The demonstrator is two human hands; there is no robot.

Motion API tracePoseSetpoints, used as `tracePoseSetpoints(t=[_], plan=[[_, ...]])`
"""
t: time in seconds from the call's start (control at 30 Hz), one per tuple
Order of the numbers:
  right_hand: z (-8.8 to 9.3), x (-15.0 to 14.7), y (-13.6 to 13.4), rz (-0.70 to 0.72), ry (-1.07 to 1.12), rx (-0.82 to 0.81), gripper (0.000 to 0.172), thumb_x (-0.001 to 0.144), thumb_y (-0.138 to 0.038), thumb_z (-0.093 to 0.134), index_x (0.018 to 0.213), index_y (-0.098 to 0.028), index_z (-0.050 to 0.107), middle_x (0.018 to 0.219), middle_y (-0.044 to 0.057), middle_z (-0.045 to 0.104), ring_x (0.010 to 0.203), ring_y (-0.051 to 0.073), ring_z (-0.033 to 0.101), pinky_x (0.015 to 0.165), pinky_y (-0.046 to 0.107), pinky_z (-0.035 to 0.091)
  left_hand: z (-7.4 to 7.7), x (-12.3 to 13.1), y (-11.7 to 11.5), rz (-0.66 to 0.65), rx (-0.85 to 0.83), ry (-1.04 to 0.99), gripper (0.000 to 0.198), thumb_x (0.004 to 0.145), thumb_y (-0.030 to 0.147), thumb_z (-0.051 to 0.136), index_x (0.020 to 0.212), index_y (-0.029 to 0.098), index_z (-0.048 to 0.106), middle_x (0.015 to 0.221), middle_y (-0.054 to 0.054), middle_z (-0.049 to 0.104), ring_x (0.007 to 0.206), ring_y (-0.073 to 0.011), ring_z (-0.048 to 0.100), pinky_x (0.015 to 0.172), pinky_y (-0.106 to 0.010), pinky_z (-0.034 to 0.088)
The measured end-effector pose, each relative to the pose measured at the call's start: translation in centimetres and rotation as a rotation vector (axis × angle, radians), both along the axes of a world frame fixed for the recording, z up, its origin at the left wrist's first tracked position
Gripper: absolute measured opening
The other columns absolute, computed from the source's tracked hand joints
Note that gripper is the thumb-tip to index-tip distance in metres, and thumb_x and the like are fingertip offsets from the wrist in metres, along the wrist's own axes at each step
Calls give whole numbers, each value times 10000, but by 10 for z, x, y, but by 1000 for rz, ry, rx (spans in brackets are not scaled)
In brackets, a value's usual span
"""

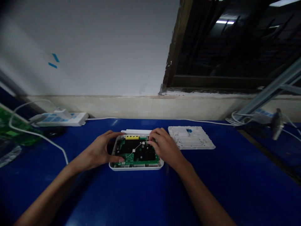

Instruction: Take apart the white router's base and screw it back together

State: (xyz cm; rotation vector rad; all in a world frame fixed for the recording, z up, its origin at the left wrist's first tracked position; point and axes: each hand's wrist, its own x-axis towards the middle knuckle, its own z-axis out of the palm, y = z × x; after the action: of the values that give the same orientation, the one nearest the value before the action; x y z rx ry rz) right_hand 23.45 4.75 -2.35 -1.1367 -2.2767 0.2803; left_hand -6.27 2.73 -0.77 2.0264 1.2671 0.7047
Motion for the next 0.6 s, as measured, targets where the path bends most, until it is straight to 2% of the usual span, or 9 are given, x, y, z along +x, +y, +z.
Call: tracePoseSetpoints(t=[0.37,0.5,0.6], plan=[[-1,7,0,-27,135,-59,142,909,-181,687,1017,-245,621,1049,53,696,1019,235,642,915,405,510,0,1,-1,-17,26,89,737,719,448,872,1369,237,596,1133,-76,583,923,-257,647,850,-440,556],[-3,3,-3,-58,121,-30,146,905,-152,681,1004,-241,623,1041,54,701,1017,238,632,916,411,505,-5,0,-2,-16,1,67,766,746,430,854,1418,249,534,1227,-85,542,1048,-277,628,956,-472,545],[1,4,-4,-60,93,19,148,889,-181,722,994,-238,635,1036,46,710,1022,245,621,926,412,486,-7,2,-4,-48,78,63,824,783,399,825,1503,309,434,1358,-89,463,1195,-298,568,1043,-490,513]])
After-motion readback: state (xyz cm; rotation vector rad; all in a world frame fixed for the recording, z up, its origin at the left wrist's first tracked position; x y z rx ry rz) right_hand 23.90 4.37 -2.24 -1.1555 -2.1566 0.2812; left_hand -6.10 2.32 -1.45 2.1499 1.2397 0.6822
